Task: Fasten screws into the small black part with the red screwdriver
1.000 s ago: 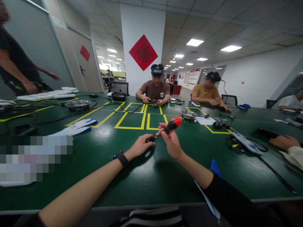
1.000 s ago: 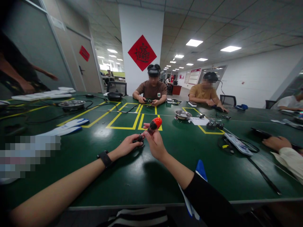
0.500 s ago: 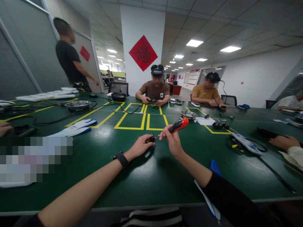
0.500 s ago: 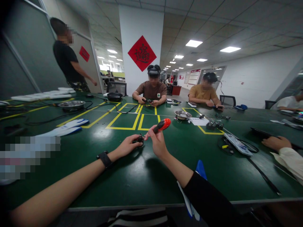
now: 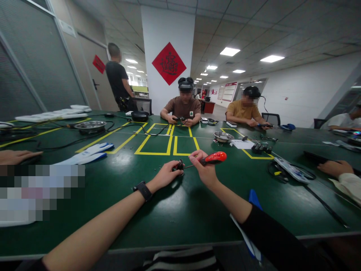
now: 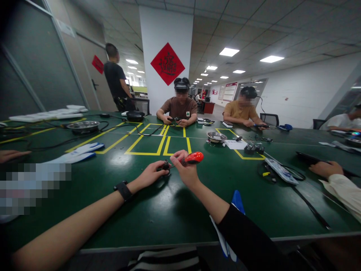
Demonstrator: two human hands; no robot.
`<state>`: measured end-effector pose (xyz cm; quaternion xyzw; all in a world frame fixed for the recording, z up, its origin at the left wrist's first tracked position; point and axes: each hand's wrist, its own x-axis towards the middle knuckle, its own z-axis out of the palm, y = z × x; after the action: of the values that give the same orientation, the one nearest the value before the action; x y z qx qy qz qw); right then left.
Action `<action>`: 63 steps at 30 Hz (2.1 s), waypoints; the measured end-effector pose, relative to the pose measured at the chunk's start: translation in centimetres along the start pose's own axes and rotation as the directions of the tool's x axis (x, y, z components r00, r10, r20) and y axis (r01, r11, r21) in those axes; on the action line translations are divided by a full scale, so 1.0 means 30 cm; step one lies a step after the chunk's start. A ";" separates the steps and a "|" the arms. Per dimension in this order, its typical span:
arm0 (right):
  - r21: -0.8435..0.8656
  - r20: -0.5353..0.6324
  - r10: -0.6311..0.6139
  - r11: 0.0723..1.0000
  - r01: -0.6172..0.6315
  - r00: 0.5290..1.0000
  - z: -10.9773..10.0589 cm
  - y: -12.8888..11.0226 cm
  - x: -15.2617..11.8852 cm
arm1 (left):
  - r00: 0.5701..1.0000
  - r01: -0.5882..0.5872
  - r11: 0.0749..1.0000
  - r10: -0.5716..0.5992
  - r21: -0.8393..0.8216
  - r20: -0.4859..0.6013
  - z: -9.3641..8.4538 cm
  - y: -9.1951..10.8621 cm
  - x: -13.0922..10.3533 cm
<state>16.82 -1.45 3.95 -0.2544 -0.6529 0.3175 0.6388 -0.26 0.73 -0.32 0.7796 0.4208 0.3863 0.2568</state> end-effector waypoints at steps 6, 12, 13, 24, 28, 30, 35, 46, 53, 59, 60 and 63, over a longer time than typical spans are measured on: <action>-0.018 0.071 0.046 0.999 -0.044 0.996 -0.007 0.011 -0.009 | 1.000 0.018 1.000 -0.018 0.014 -0.001 0.005 -0.007 0.003; -0.134 -0.012 -0.005 0.991 0.003 1.000 -0.023 0.018 -0.018 | 1.000 0.005 0.999 -0.005 0.048 0.003 0.003 -0.006 0.003; -0.119 -0.019 0.007 0.993 -0.009 1.000 -0.024 0.019 -0.018 | 1.000 0.007 0.998 -0.007 0.069 0.000 0.003 -0.007 0.003; 0.004 -0.130 0.100 0.995 -0.100 0.986 -0.029 0.043 -0.022 | 0.996 -0.085 0.991 0.085 0.107 0.009 0.007 -0.026 0.000; 0.062 -0.162 0.131 0.991 -0.122 0.978 -0.026 0.056 -0.024 | 0.995 -0.083 0.986 0.090 0.144 -0.044 0.007 -0.027 0.001; 0.109 -0.184 0.151 0.985 -0.133 0.971 -0.026 0.064 -0.022 | 0.994 -0.066 0.988 0.077 0.142 -0.076 0.008 -0.030 0.001; 0.241 -0.290 0.231 0.957 -0.163 0.929 -0.026 0.083 -0.014 | 0.993 -0.083 0.994 0.088 0.074 -0.077 0.012 -0.040 -0.002; 0.397 -0.331 0.529 0.829 -0.393 0.782 -0.044 0.148 0.003 | 0.981 0.023 0.998 -0.034 -0.057 -0.193 0.010 -0.065 0.013; 0.262 -0.342 0.544 0.838 -0.478 0.766 -0.064 0.197 0.013 | 0.997 0.032 0.977 -0.045 -0.209 -0.056 0.003 -0.050 0.017; 0.175 -0.277 0.539 0.842 -0.510 0.796 -0.077 0.209 0.013 | 0.908 0.081 0.980 -0.147 -0.179 -0.393 -0.036 -0.074 0.034; 0.166 -0.248 0.545 0.838 -0.519 0.801 -0.078 0.209 0.014 | 0.880 0.110 0.984 -0.163 -0.141 -0.447 -0.050 -0.093 0.039; 0.159 -0.170 0.576 0.817 -0.555 0.799 -0.081 0.205 0.017 | 0.833 0.245 0.969 -0.218 -0.013 -0.509 -0.091 -0.158 0.047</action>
<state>18.75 3.26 -0.30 -0.4371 -0.4587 0.4978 0.5922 -4.17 4.58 -1.64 0.6005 0.5745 0.5322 0.1615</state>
